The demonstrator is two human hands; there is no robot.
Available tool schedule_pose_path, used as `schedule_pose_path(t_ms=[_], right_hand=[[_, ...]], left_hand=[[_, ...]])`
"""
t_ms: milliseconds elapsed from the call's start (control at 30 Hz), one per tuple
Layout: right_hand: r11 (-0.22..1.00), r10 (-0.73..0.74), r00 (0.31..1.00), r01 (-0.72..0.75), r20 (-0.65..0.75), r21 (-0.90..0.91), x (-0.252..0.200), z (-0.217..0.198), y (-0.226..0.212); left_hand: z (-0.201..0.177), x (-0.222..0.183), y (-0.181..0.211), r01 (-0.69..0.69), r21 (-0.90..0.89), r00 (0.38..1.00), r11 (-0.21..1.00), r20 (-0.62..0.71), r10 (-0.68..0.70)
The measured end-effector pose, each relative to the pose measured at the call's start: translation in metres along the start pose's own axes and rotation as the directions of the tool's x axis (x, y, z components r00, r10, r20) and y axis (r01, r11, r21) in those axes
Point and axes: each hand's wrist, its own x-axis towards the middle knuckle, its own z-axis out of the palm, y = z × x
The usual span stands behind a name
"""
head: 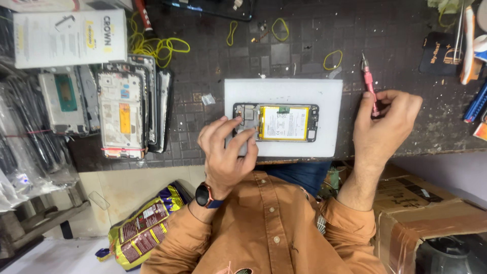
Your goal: The person removes a battery from a disassembled smartphone, uses a screwdriver to loosen screws, and then reconnects a ribbon cable. The person places the battery back into the phone and secures it with screws.
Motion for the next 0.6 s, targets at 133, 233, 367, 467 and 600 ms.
schedule_pose_path(t_ms=[133,233,367,467,600], right_hand=[[0.998,0.016,0.999,-0.013,-0.039,0.06,-0.0001,0.0003,-0.0017],[0.992,0.025,0.999,-0.019,-0.047,0.129,-0.0004,-0.0003,-0.0022],[0.984,-0.054,0.993,0.07,-0.101,0.166,-0.0011,-0.0005,-0.0028],[0.981,-0.106,0.988,0.123,-0.113,0.15,-0.0006,-0.0008,-0.0014],[0.983,-0.148,0.984,0.157,-0.098,0.095,-0.0004,0.0,-0.0002]], left_hand=[[-0.0016,-0.0002,0.0005,0.06,-0.046,0.998,0.997,0.004,-0.06],[-0.0005,-0.0003,0.0,0.04,-0.052,0.999,0.998,0.0,-0.04],[-0.0004,-0.0021,-0.0022,0.007,-0.051,1.0,0.999,-0.009,-0.008],[0.002,-0.0037,-0.0044,-0.01,-0.055,1.0,0.998,-0.025,0.008],[0.0015,-0.0057,-0.0063,-0.018,-0.055,0.999,0.998,-0.028,0.017]])
